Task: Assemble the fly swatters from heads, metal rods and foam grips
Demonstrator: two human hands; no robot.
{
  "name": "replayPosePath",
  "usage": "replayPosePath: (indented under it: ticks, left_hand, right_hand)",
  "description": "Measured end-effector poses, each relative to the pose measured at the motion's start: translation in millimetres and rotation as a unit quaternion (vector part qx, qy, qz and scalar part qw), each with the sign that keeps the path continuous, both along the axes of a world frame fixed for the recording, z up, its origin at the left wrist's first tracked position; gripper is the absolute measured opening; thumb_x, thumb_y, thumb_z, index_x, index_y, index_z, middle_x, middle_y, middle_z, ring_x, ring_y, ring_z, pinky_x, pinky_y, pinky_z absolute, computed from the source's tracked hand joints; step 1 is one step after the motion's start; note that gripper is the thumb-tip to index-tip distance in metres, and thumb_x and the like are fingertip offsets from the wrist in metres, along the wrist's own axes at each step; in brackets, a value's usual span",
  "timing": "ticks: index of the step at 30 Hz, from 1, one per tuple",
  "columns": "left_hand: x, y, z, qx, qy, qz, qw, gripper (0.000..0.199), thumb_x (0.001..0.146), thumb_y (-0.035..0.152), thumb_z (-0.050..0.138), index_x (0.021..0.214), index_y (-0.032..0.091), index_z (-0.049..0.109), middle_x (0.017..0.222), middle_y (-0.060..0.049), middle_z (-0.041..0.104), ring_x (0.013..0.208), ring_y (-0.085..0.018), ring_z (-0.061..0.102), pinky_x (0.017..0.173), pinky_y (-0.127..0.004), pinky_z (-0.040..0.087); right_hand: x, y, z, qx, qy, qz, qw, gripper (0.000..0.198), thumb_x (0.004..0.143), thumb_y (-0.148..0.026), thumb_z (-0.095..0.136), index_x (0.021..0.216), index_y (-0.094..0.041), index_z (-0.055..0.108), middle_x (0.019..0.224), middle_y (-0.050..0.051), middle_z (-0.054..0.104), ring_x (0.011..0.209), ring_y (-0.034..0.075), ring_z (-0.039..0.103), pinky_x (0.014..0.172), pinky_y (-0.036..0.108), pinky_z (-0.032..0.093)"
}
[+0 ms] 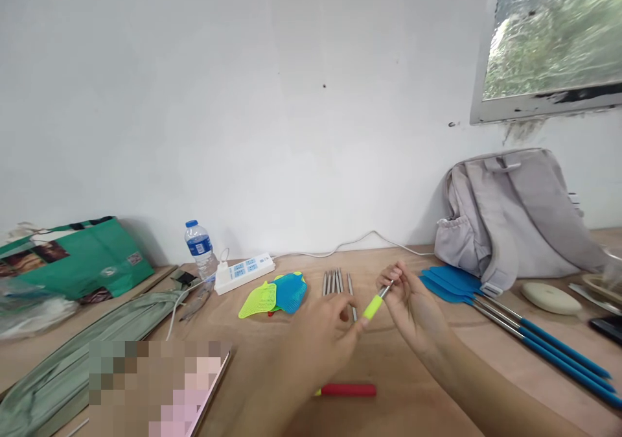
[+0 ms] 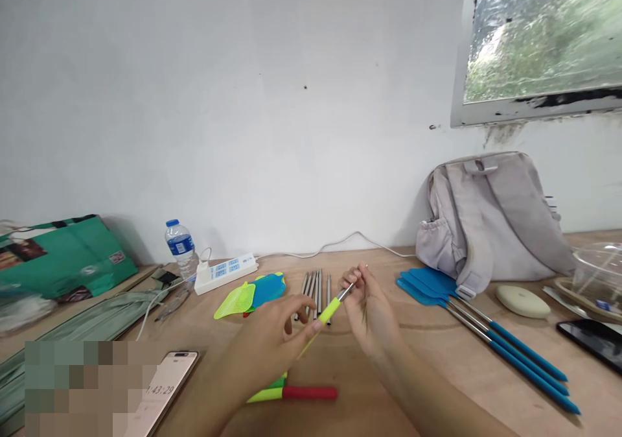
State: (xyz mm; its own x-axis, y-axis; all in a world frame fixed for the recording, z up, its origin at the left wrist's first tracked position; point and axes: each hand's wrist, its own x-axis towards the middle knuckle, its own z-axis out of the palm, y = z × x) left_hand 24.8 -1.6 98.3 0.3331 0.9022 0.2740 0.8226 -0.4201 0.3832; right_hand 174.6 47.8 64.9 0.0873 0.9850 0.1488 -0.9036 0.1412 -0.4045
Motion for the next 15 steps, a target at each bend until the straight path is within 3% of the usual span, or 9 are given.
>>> replayPosePath:
  ticks: [4,7,11,13,15]
  left_hand:
    - [-32.8,17.8,11.8,-0.007,0.023,0.083,0.996,0.031,0.083,0.043,0.039,0.092,0.022,0.059,0.088,-0.002,0.065,0.076,-0.017,0.059,0.065,-0.026,0.042]
    - [-71.7,46.4,7.2,-0.027,0.098,0.221,0.970,0.034,0.084,0.045,0.036,0.098,0.021,0.056,0.093,-0.002,0.064,0.086,-0.017,0.059,0.073,-0.025,0.043]
    - [-115.4,81.4,-23.1,-0.071,0.154,0.313,0.934,0.041,0.079,0.037,0.051,0.105,0.005,0.053,0.105,-0.020,0.058,0.099,-0.031,0.055,0.076,-0.037,0.044]
    - [-126.3,91.4,-42.2,-0.097,0.178,0.311,0.928,0.039,0.077,0.031,0.058,0.106,0.005,0.053,0.108,-0.019,0.056,0.095,-0.029,0.056,0.075,-0.039,0.046]
    - [-131.0,97.4,-59.7,-0.106,0.197,0.280,0.934,0.035,0.082,0.031,0.054,0.111,0.013,0.051,0.112,-0.011,0.054,0.095,-0.023,0.056,0.078,-0.040,0.047]
  right_hand:
    - [14.2,2.0,6.2,0.086,-0.128,-0.078,0.985,0.023,0.070,-0.028,0.067,0.069,-0.020,0.045,0.060,-0.008,0.046,0.048,0.004,0.044,0.044,0.016,0.035]
    - [22.9,4.5,4.5,0.159,-0.267,-0.145,0.939,0.017,0.076,-0.036,0.060,0.080,-0.022,0.051,0.061,-0.007,0.049,0.043,0.005,0.042,0.039,0.017,0.028]
    - [28.1,11.3,-4.0,0.193,-0.362,-0.170,0.896,0.020,0.082,-0.040,0.052,0.083,-0.020,0.054,0.055,-0.009,0.037,0.037,0.002,0.025,0.035,0.016,0.016]
    - [30.3,11.5,-4.5,0.204,-0.383,-0.172,0.885,0.021,0.084,-0.041,0.047,0.082,-0.021,0.052,0.052,-0.010,0.028,0.036,0.003,0.019,0.035,0.017,0.013]
    - [34.1,7.3,0.2,0.223,-0.438,-0.192,0.849,0.023,0.087,-0.041,0.041,0.081,-0.021,0.050,0.052,-0.009,0.026,0.037,0.004,0.020,0.036,0.018,0.015]
